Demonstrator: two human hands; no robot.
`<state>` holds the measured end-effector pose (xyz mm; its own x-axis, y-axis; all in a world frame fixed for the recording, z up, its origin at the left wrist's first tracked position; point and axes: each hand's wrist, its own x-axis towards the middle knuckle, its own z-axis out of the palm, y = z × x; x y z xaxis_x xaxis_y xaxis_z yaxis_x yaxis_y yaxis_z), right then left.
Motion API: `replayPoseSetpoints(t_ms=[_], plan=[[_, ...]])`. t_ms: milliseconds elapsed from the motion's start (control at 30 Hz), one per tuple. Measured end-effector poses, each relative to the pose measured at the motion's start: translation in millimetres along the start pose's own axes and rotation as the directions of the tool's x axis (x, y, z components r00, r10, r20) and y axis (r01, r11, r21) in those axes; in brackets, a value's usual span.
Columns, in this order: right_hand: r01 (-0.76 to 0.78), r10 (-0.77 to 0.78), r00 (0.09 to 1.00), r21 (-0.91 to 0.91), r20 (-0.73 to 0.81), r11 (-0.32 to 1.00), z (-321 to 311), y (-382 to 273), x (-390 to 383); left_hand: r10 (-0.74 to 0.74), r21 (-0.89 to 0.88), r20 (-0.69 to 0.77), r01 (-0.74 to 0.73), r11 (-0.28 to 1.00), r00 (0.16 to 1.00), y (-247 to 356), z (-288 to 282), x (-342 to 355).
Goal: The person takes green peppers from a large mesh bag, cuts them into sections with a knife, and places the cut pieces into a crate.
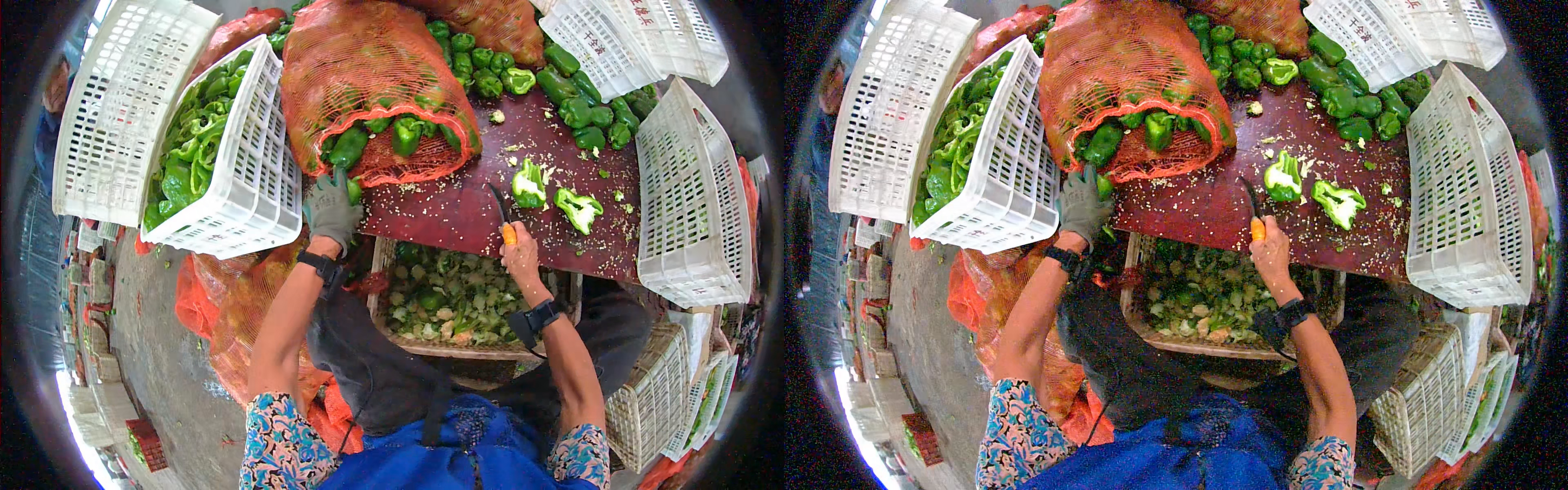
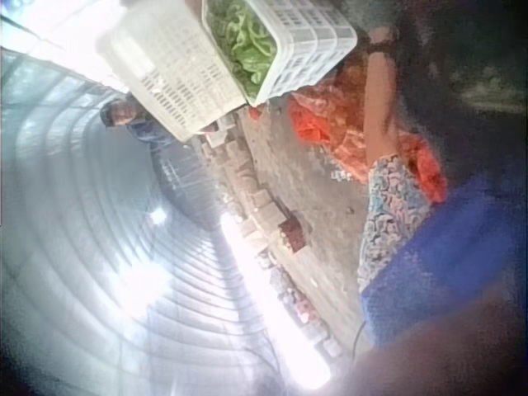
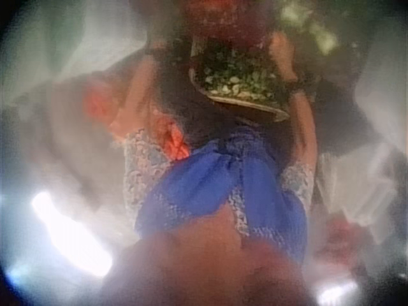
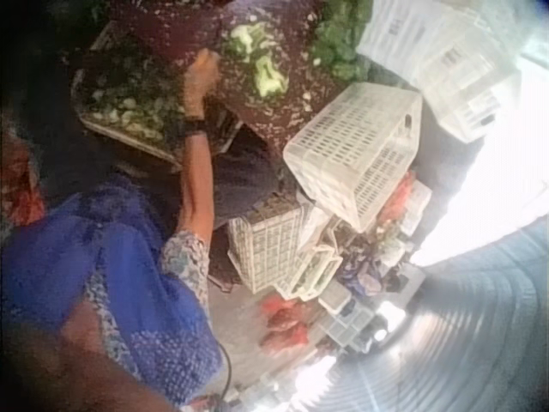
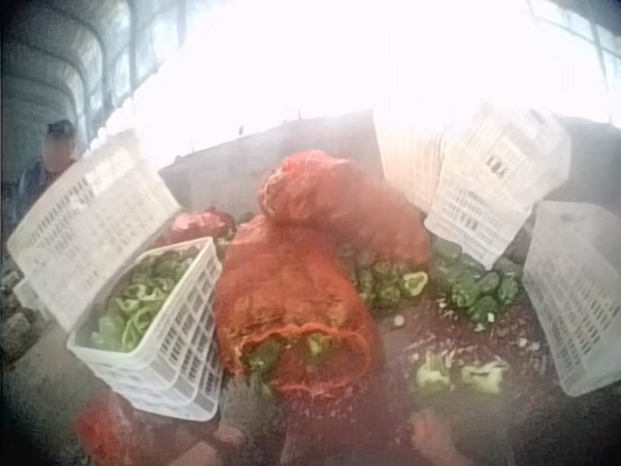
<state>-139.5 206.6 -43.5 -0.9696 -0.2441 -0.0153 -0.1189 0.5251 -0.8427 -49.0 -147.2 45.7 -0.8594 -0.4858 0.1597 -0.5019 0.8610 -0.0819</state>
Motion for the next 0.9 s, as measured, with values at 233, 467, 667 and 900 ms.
replayPoseSetpoints(t_ms=[233, 467, 667, 900], plan=[[0.099, -0.099, 0.994, 0.004, 0.043, 0.995, 12.8, -11.3, -6.8, -0.028, -0.042, -0.125, 0.023, 0.999, 0.992, -43.5, -5.3, 26.7], [-0.184, 0.102, 0.959, 0.308, 0.264, 0.933, 23.4, -54.8, -11.9, 0.147, -0.939, 0.345, 0.341, 0.054, 0.927, 6.9, 9.3, 5.9], [-0.536, 0.346, 0.844, 0.649, 0.410, 0.540, 16.0, -52.5, -19.8, -0.055, -0.817, 0.328, 0.312, 0.486, 0.943, 159.2, 36.2, -32.7], [-0.385, 0.323, 0.922, 0.420, 0.214, 0.822, -4.9, -48.5, -33.4, -0.036, -0.798, 0.061, 0.071, 0.599, 0.997, 195.5, 48.3, -57.9]])
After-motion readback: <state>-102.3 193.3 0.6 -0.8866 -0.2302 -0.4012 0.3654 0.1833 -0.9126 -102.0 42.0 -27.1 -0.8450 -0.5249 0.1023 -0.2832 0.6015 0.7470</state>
